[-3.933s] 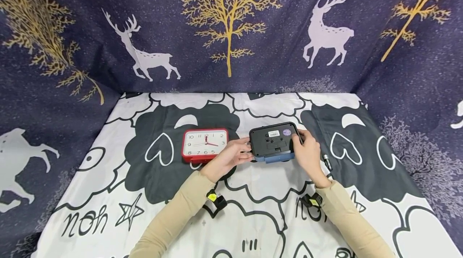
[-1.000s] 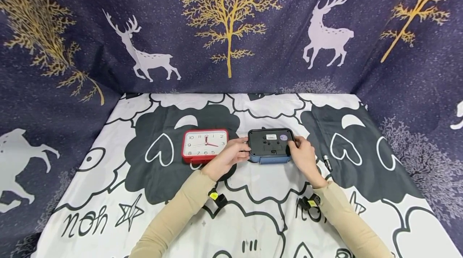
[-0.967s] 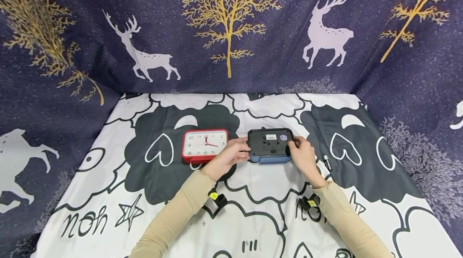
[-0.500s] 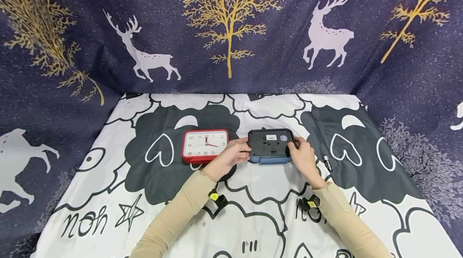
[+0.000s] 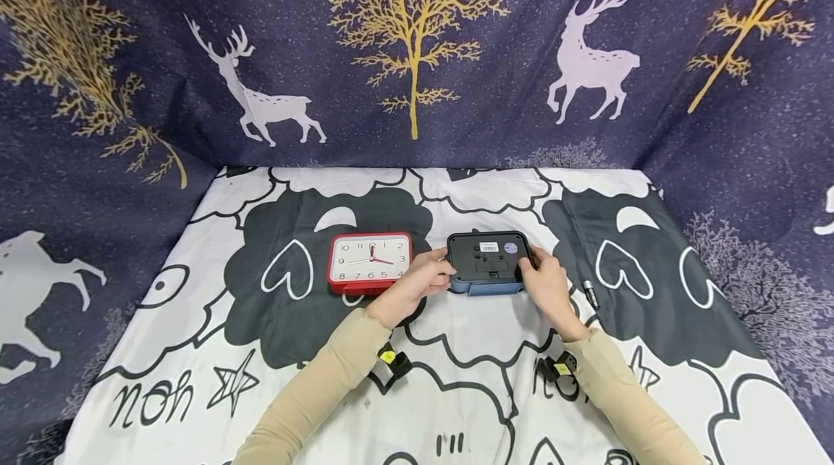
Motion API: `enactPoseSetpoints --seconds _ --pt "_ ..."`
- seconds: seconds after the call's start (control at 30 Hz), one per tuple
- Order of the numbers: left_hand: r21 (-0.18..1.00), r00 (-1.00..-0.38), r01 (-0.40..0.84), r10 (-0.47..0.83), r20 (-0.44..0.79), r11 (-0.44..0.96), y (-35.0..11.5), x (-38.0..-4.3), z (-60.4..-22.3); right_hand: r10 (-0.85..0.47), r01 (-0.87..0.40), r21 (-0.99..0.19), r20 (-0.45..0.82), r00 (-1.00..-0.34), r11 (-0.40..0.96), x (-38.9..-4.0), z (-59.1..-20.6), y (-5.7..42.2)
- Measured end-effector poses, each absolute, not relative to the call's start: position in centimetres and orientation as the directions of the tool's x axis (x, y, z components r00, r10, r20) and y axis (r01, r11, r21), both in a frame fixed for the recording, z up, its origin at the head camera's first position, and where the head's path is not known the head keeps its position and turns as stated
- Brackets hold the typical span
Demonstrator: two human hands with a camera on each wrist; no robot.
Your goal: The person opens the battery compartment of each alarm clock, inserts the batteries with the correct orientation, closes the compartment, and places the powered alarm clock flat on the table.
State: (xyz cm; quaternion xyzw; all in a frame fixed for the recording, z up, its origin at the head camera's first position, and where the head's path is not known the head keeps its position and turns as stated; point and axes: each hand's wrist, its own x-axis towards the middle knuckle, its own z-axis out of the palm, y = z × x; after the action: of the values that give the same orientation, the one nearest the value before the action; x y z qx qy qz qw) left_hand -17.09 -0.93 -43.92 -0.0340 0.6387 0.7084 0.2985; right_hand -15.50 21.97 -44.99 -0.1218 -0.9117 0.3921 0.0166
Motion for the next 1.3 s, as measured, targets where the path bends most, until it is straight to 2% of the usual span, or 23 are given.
enactPoseSetpoints --seconds 0.5,0.67,0.83,0.93,1.17,1.3 --pt "0.897 -0.823 -0.434 0.369 -0.431 0.079 -0.3 -17.3 -43.6 0.141 0.129 -0.633 -0.032 -0.990 0.763 -15.5 -44.8 21.9" --pt "0.913 -0.832 -0.361 0.375 -0.408 0.192 -0.2 -16.9 -43.3 0.087 0.105 -0.598 -0.059 -0.994 0.794 -15.4 -44.8 22.0" --pt "0.925 -0.857 -0.243 0.381 -0.346 0.293 -0.1 -16.5 -43.3 0.041 0.052 -0.572 -0.032 -0.999 0.819 -15.2 -45.0 21.9" --pt "0.913 -0.867 -0.127 0.404 -0.293 0.389 -0.1 -16.3 -43.4 0.007 -0.005 -0.546 0.020 -1.000 0.838 -15.2 -45.1 21.7" --pt "0.833 -0.837 0.162 0.521 -0.168 0.529 0.1 -15.9 -43.7 -0.113 -0.145 -0.501 0.095 -0.989 0.853 -15.3 -45.0 21.1" --pt "0.773 -0.807 0.262 0.570 -0.152 0.577 0.3 -15.8 -43.9 -0.168 -0.199 -0.503 0.107 -0.980 0.841 -15.4 -44.8 20.8"
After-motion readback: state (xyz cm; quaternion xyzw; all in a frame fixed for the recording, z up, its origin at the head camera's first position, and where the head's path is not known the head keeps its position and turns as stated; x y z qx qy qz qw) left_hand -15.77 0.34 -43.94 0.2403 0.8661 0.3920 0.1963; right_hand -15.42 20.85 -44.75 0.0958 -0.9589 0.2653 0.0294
